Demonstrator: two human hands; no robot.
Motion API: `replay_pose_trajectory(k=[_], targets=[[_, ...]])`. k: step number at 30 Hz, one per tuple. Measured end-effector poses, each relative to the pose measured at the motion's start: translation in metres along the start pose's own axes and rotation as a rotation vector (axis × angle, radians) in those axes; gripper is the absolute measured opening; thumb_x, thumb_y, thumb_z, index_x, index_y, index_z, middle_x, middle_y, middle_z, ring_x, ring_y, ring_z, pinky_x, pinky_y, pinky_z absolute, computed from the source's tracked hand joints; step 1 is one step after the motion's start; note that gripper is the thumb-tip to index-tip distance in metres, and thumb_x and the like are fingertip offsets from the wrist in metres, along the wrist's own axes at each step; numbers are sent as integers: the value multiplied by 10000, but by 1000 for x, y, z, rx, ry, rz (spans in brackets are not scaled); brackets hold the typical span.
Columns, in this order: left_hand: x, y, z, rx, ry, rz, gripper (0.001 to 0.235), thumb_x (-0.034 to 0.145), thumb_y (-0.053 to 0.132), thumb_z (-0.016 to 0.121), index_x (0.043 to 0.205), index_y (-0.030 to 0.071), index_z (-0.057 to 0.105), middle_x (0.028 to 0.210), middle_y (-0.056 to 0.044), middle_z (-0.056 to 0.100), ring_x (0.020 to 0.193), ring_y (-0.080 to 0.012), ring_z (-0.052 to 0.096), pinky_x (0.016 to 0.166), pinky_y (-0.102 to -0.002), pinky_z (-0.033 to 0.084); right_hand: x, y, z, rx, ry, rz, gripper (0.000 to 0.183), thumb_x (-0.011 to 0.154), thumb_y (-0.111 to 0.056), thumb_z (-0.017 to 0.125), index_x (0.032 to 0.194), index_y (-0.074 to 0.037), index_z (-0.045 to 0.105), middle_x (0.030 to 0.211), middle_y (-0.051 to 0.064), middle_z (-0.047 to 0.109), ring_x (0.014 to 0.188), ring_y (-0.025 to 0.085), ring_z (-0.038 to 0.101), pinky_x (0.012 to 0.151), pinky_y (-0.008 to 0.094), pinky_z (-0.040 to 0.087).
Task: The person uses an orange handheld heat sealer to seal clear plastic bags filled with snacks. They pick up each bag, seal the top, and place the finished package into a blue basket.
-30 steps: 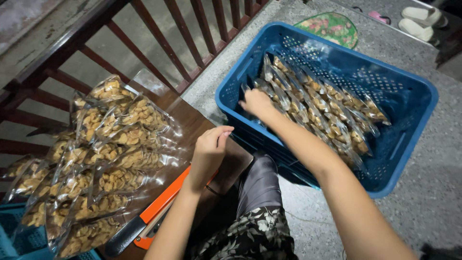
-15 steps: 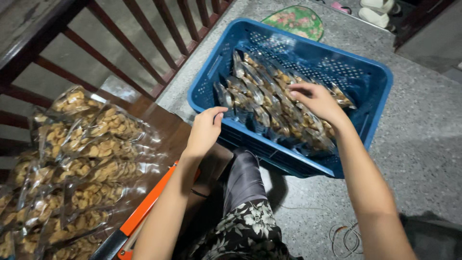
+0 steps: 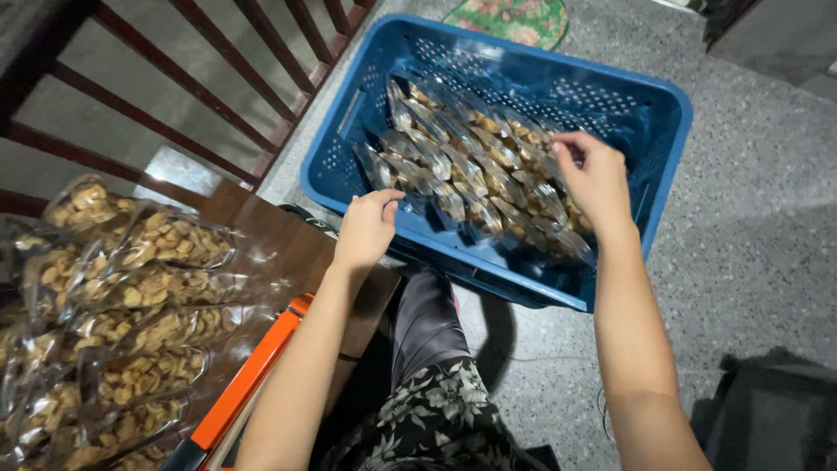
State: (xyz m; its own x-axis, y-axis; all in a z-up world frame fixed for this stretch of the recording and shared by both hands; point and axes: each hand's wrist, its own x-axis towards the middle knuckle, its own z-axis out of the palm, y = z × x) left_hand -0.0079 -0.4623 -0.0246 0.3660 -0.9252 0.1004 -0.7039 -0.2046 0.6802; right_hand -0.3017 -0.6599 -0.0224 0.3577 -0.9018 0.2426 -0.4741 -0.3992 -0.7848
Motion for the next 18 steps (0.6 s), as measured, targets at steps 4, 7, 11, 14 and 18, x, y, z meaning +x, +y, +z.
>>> replay_pose_trajectory(k=[4,7,11,14,18], targets=[[6,0,11,10,-42,62,217,955,116,595,1097,56,748,1093,-204,744,1080,-412,678,1034,-518,424,-1,-10,-13,11,76,30,170,1037,-186,696,1113,-50,764,878,86,746,784,119,692,714,268,521],[10,7,18,-23,-92,55,224,958,126,587,1107,66,744,1066,-205,740,1044,-411,688,930,-459,527,-1,-14,-16,35,75,22,165,1041,-178,692,1100,-40,762,879,84,750,781,113,683,704,271,511],[14,19,28,-72,-103,84,226,955,125,584,1099,58,744,1057,-203,743,1018,-409,693,886,-452,541,-2,-15,-19,34,66,57,169,1028,-172,699,1078,-20,752,876,76,755,777,103,696,708,253,528],[15,25,43,-123,-98,137,215,964,133,593,1093,49,742,1070,-203,741,1030,-407,692,885,-450,547,-2,-10,-22,32,92,68,158,1024,-150,705,1063,-7,759,875,71,756,776,100,694,704,246,521],[15,34,69,-125,-161,200,205,975,152,599,1080,60,748,1074,-187,749,1023,-394,705,897,-441,557,1,8,-30,102,145,102,126,1010,-126,736,1028,-4,759,880,39,757,782,68,690,714,227,537]])
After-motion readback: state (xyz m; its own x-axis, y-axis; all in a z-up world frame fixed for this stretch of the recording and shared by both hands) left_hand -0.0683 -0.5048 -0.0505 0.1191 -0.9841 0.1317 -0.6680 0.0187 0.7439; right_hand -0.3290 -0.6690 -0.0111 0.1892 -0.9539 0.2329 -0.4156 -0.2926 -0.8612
